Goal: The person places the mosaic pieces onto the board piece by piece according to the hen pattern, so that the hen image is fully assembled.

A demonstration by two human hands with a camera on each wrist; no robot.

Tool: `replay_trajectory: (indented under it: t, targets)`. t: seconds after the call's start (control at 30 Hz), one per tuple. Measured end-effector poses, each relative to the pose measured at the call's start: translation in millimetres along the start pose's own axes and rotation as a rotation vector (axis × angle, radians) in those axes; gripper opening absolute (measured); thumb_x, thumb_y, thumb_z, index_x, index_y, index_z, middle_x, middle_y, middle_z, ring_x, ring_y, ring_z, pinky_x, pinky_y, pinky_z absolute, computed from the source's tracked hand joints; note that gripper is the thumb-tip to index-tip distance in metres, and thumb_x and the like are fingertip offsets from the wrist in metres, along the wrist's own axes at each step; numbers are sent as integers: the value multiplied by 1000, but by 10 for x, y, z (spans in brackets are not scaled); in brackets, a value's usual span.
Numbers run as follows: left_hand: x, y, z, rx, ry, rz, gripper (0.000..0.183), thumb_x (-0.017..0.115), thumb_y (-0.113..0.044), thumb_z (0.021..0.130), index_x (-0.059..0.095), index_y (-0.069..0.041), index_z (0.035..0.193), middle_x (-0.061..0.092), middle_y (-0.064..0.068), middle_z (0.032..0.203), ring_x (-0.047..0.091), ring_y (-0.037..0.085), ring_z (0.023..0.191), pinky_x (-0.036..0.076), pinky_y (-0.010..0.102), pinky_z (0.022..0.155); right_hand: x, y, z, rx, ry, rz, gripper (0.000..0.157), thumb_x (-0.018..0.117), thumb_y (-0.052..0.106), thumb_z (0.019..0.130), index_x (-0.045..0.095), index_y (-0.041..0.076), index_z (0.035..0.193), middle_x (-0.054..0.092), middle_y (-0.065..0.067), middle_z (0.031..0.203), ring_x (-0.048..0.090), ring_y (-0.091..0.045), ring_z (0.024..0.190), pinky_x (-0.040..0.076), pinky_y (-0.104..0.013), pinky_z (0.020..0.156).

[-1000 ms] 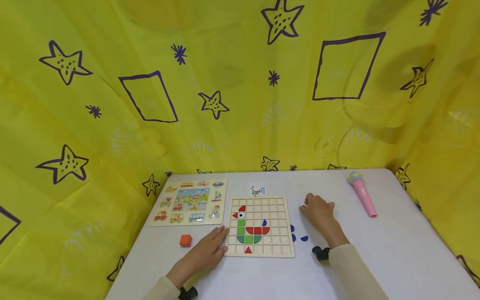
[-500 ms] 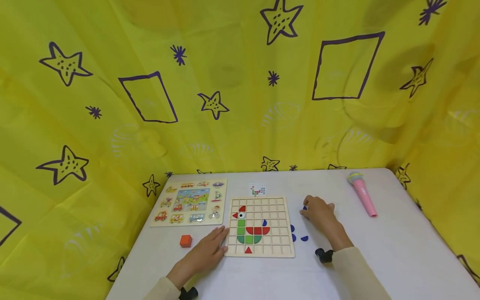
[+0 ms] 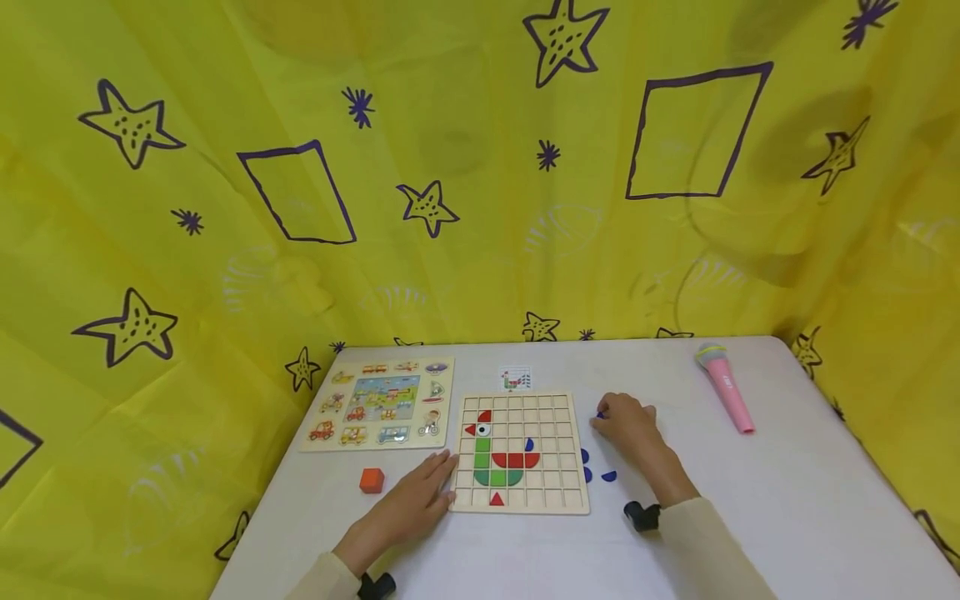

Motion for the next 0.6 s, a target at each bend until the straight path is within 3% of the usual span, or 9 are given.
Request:
replay_trajectory:
  t: [0.23,0.4,0.6]
  targets:
    - [0,10,-1,-12,7,-7,64,56,-39,109,37,-19,166,35,4,172,33,29,159,35,52,126,167,349,-10,-11,30,17,26,77,19,97,71,-1,112,73,-7,96,62,-24,86,38,-51,89]
    - [5,15,4,-8,3,-1,64,56,-39,108,37,-20,166,36,4,171,33,29,159,36,51,126,311,593,-3,-33,53,41,21,79,17,95,71,1,107,70,-5,93,60,-23,86,39,-49,88]
    - [8,22,11,0,1,-1,63,56,-39,109,37,-19,166,36,4,171,34,29,158,36,51,126,428,754,19,-61,69,24,20,81,15,93,71,1,103,68,-5,88,60,-22,82,42,-50,86]
Point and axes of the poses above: each hand's wrist, its own z-axis towards the middle knuckle, its own x-axis out of the palm, y = z × x, the point moved 10 cm from there along z, towards the middle knuckle
